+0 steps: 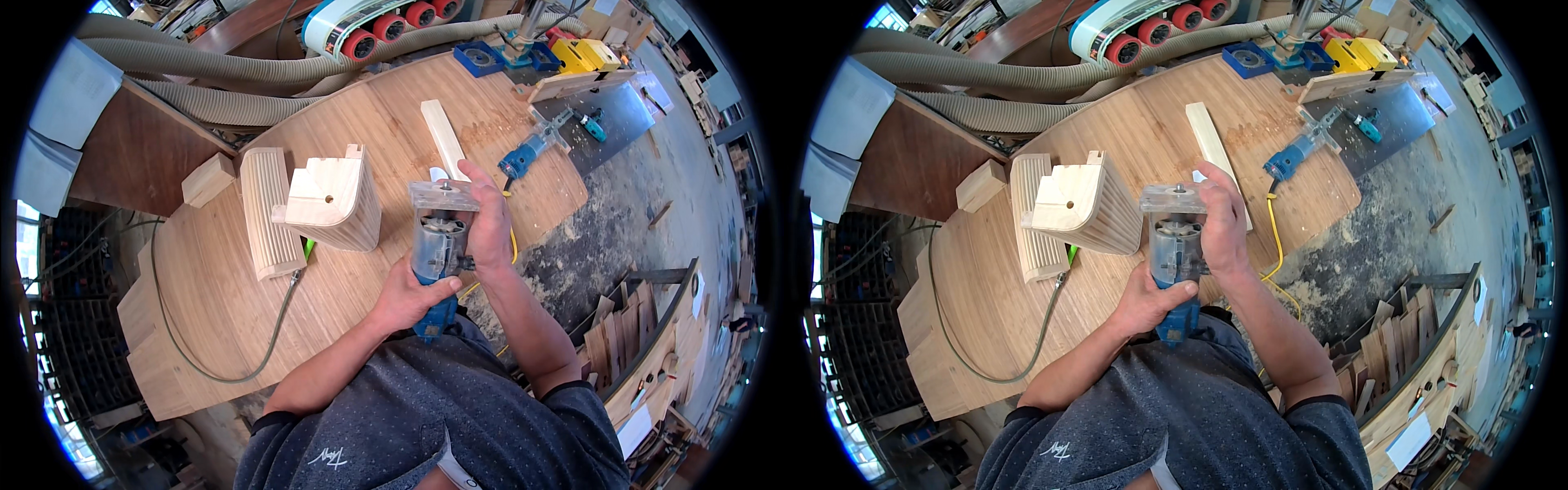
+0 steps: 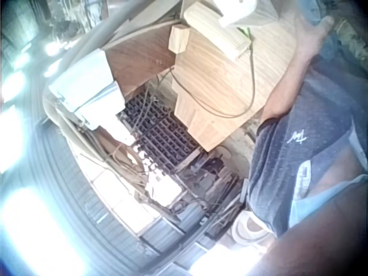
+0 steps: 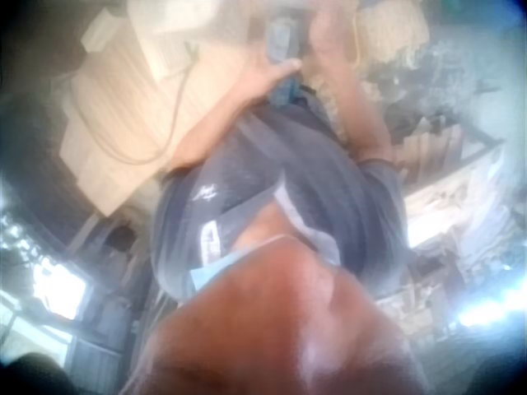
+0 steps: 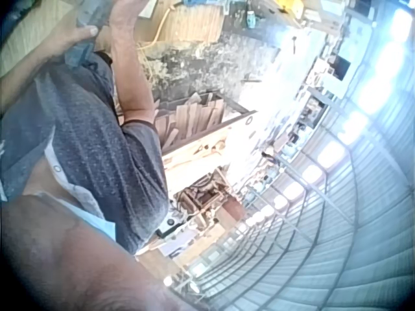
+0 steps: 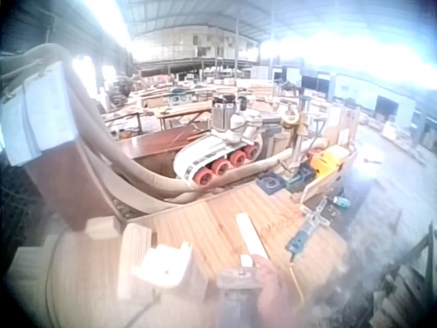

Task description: The person walks through a workshop carrying a handheld router, plugs it into a power source, and retrieves a small wooden component from a pile. They then use the router to shape the edges of the wooden piece on a workbench, repeatedly adjusting the tool and the wood to refine the profile.

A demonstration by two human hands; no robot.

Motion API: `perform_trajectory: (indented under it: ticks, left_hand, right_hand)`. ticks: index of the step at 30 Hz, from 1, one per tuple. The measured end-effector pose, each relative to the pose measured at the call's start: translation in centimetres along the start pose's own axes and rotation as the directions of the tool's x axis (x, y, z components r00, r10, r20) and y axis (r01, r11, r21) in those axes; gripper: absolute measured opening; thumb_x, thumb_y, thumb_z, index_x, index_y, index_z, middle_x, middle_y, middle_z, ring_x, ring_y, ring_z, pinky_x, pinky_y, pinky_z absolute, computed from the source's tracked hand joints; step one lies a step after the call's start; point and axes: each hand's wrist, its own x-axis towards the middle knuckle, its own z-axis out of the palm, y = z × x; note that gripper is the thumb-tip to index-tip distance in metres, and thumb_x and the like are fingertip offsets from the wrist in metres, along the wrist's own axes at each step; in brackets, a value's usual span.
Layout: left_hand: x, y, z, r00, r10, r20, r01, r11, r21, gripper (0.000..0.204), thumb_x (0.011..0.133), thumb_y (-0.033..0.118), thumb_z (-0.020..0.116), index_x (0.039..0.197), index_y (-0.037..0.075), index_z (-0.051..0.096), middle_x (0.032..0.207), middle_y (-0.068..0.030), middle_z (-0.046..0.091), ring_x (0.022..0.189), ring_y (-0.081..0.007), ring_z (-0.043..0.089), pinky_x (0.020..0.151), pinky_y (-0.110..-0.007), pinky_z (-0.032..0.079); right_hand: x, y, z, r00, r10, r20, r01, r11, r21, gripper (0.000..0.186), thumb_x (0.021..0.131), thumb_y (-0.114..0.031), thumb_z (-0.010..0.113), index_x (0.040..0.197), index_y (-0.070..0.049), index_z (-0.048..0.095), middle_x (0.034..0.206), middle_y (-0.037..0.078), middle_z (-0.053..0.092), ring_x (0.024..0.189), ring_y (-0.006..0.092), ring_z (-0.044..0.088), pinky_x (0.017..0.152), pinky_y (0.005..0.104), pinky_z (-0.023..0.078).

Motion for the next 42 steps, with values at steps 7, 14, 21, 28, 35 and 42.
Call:
perform_trajectory:
  ticks: [7, 14, 21, 28, 35, 42]
  left_hand:
    - [0.1, 0.3, 0.0, 1.0, 0.018, -0.011, -0.018, 1.0, 0.008, 0.049, 0.082, 0.021, 0.082, 0.12, 0.0, 0.059, 0.11, -0.0042, 0.067, 0.1, -0.0114, 0.06, 0.092, -0.03, 0.049]
    - [0.0, -0.5, -0.6, 1.0, -0.017, 0.014, 0.016, 1.0, 0.015, 0.05, 0.079, 0.021, 0.085, 0.118, 0.002, 0.061, 0.105, -0.0018, 0.066, 0.095, -0.0098, 0.06, 0.087, -0.029, 0.05]
    - [0.1, -0.4, -0.6, 1.0, -0.024, 0.018, 0.025, 0.999, -0.036, 0.048, 0.078, 0.02, 0.085, 0.116, 0.003, 0.061, 0.101, -0.0009, 0.066, 0.092, -0.01, 0.06, 0.085, -0.028, 0.05]
    - [0.1, -0.7, -0.8, 0.998, -0.06, 0.034, 0.062, 0.997, -0.053, 0.049, 0.078, 0.019, 0.085, 0.118, 0.003, 0.06, 0.103, -0.0016, 0.066, 0.094, -0.0101, 0.061, 0.085, -0.028, 0.051]
    - [0.1, -0.6, -0.9, 0.997, -0.07, 0.039, 0.072, 0.996, -0.046, 0.052, 0.078, 0.019, 0.084, 0.12, 0.003, 0.059, 0.105, -0.0022, 0.066, 0.096, -0.0108, 0.061, 0.088, -0.029, 0.051]
    - [0.2, -1.0, -1.2, 0.995, -0.081, 0.057, 0.084, 0.995, -0.061, 0.05, 0.079, 0.019, 0.084, 0.12, 0.002, 0.06, 0.105, -0.002, 0.066, 0.095, -0.0105, 0.061, 0.087, -0.029, 0.051]
  right_hand:
    - [0.6, 0.9, -0.6, 0.998, -0.024, 0.052, 0.026, 0.999, -0.045, 0.067, 0.096, -0.042, 0.048, 0.145, 0.003, 0.036, 0.118, 0.021, 0.063, 0.098, 0.0278, 0.066, 0.088, 0.0399, 0.054]
    - [-0.2, 2.2, -1.2, 0.982, 0.091, 0.166, -0.115, 0.983, 0.14, 0.072, 0.096, -0.051, 0.053, 0.144, 0.001, 0.036, 0.117, 0.022, 0.063, 0.099, 0.0275, 0.067, 0.088, 0.0411, 0.055]
    - [-0.8, 0.8, -0.3, 0.984, 0.104, 0.143, -0.123, 0.985, 0.125, 0.07, 0.092, -0.053, 0.058, 0.136, 0.0, 0.042, 0.111, 0.021, 0.064, 0.097, 0.0272, 0.067, 0.086, 0.0395, 0.054]
    - [-0.5, 1.1, -0.6, 0.988, 0.095, 0.119, -0.109, 0.987, 0.118, 0.063, 0.091, -0.048, 0.059, 0.129, 0.0, 0.045, 0.108, 0.02, 0.065, 0.093, 0.0274, 0.068, 0.085, 0.0393, 0.055]
    - [-0.6, 0.7, -0.3, 0.986, 0.107, 0.125, -0.124, 0.983, 0.132, 0.064, 0.09, -0.048, 0.06, 0.129, 0.0, 0.044, 0.106, 0.02, 0.065, 0.092, 0.0276, 0.068, 0.084, 0.039, 0.055]
    - [-0.6, 0.8, -0.2, 0.985, 0.116, 0.127, -0.135, 0.979, 0.153, 0.064, 0.09, -0.048, 0.06, 0.129, 0.001, 0.044, 0.106, 0.021, 0.065, 0.092, 0.0274, 0.068, 0.084, 0.0385, 0.055]
